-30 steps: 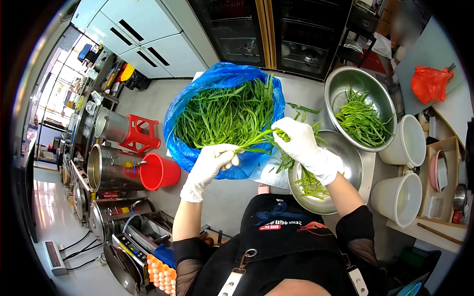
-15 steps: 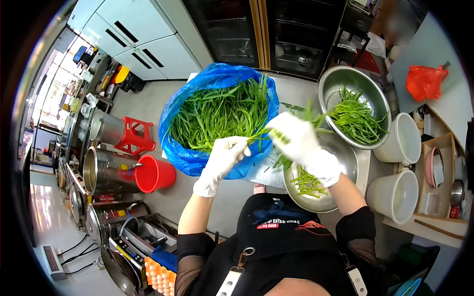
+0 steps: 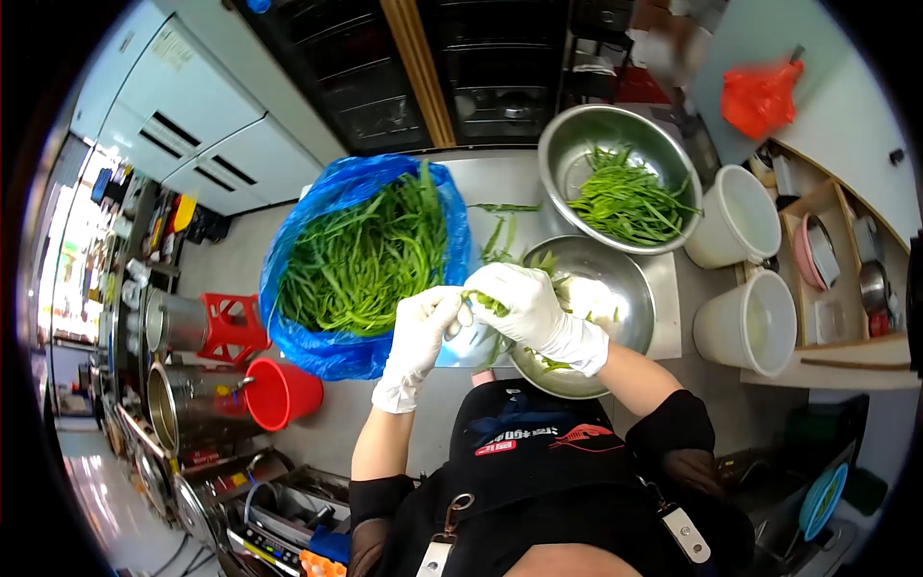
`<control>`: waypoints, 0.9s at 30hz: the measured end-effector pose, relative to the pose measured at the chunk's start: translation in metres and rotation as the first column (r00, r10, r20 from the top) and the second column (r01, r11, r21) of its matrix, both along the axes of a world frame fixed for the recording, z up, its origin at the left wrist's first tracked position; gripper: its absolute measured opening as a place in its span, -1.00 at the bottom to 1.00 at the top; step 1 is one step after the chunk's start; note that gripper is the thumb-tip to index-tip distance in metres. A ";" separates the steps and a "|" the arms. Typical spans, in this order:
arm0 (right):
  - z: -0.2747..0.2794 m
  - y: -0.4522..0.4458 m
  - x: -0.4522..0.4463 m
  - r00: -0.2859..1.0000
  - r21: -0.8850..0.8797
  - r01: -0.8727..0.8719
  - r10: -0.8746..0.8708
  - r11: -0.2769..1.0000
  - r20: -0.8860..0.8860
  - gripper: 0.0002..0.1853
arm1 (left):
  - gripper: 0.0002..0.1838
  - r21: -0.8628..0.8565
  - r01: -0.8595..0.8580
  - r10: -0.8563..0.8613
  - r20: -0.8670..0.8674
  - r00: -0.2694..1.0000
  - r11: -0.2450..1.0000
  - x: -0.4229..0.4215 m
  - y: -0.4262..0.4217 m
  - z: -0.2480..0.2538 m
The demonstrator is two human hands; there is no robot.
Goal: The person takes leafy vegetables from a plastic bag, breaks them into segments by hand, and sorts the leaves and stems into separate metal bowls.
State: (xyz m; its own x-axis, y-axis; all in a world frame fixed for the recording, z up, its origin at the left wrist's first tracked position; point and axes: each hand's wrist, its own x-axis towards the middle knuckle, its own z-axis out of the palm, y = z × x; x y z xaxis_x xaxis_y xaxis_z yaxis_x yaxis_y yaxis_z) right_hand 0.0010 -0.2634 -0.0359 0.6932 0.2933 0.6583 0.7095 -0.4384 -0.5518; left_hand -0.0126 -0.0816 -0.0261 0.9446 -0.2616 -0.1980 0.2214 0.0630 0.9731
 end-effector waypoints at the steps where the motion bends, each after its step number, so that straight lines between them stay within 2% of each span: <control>1: 0.003 -0.004 -0.003 0.994 0.068 0.044 -0.037 0.997 -0.100 -0.81 | -0.75 -0.046 -0.001 0.002 0.024 1.000 0.999 0.002 -0.007 -0.003; 6: 0.003 -0.035 -0.011 0.946 0.274 0.188 -0.099 0.943 -0.307 -0.86 | -0.74 -0.144 0.019 -0.009 0.073 0.997 0.989 0.010 -0.052 -0.015; 7: 0.005 -0.043 -0.012 0.916 0.332 0.201 -0.057 0.922 -0.396 -0.88 | -0.74 -0.092 0.027 -0.018 0.100 0.995 0.995 0.009 -0.060 -0.018; 9: 0.009 -0.058 -0.011 0.848 0.399 0.250 -0.001 0.882 -0.530 -0.88 | -0.73 -0.201 0.029 -0.017 0.058 0.998 0.979 0.008 -0.075 -0.023; 10: 0.013 -0.069 -0.010 0.829 0.375 0.212 0.037 0.903 -0.558 -0.85 | -0.74 -0.192 0.023 -0.012 0.059 0.998 0.981 0.009 -0.081 -0.023; 13: 0.018 -0.092 -0.009 0.941 0.034 0.024 -0.011 0.999 -0.338 -0.80 | -0.73 -0.021 0.095 -0.094 0.030 0.995 0.995 0.015 -0.085 -0.011; 14: 0.012 -0.097 -0.009 0.988 -0.171 0.051 -0.075 0.984 -0.134 -0.78 | -0.76 0.049 0.148 -0.150 0.044 0.988 0.988 0.018 -0.086 -0.005; 15: 0.009 -0.097 -0.012 0.991 -0.343 0.110 -0.131 0.933 -0.039 -0.83 | -0.77 0.124 0.172 -0.178 0.040 0.983 0.977 0.018 -0.089 -0.006; 17: 0.007 -0.097 -0.019 0.985 -0.570 0.167 -0.158 0.805 0.066 -0.83 | -0.79 0.272 0.218 -0.234 0.026 0.972 0.937 0.016 -0.094 -0.009; 18: 0.003 -0.099 -0.018 0.987 -0.563 0.161 -0.145 0.810 0.074 -0.82 | -0.82 0.411 0.214 -0.259 0.055 0.964 0.886 0.015 -0.096 -0.007; 21: 0.001 -0.112 -0.013 0.994 -0.280 0.060 -0.084 0.958 -0.073 -0.83 | -0.83 0.350 0.230 -0.308 0.187 0.933 0.908 0.016 -0.097 -0.003; 22: 0.006 -0.117 -0.013 0.975 -0.170 0.014 -0.052 0.985 -0.216 -0.82 | -0.83 0.258 0.245 -0.293 0.167 0.941 0.935 0.017 -0.098 -0.007; 25: 0.007 -0.130 -0.007 0.922 0.096 0.006 0.032 0.995 -0.387 -0.84 | -0.82 0.065 0.260 -0.264 0.062 0.963 0.963 0.018 -0.107 -0.007; 26: 0.009 -0.140 -0.007 0.780 0.202 0.053 0.085 0.978 -0.619 -0.87 | -0.81 0.029 0.245 -0.247 0.105 0.963 0.969 0.017 -0.107 -0.010; 27: 0.013 -0.151 -0.005 0.793 0.227 0.074 0.081 0.971 -0.604 -0.90 | -0.78 -0.020 0.226 -0.222 0.120 0.968 0.974 0.016 -0.108 -0.017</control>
State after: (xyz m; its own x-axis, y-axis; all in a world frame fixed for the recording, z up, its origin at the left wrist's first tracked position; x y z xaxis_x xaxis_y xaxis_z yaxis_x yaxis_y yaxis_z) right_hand -0.0042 -0.4144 -0.0228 0.9696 0.1930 0.1504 0.1960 -0.2444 -0.9497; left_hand 0.0030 -0.1894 -0.0429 0.8772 -0.4738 -0.0784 0.1194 0.0572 0.9912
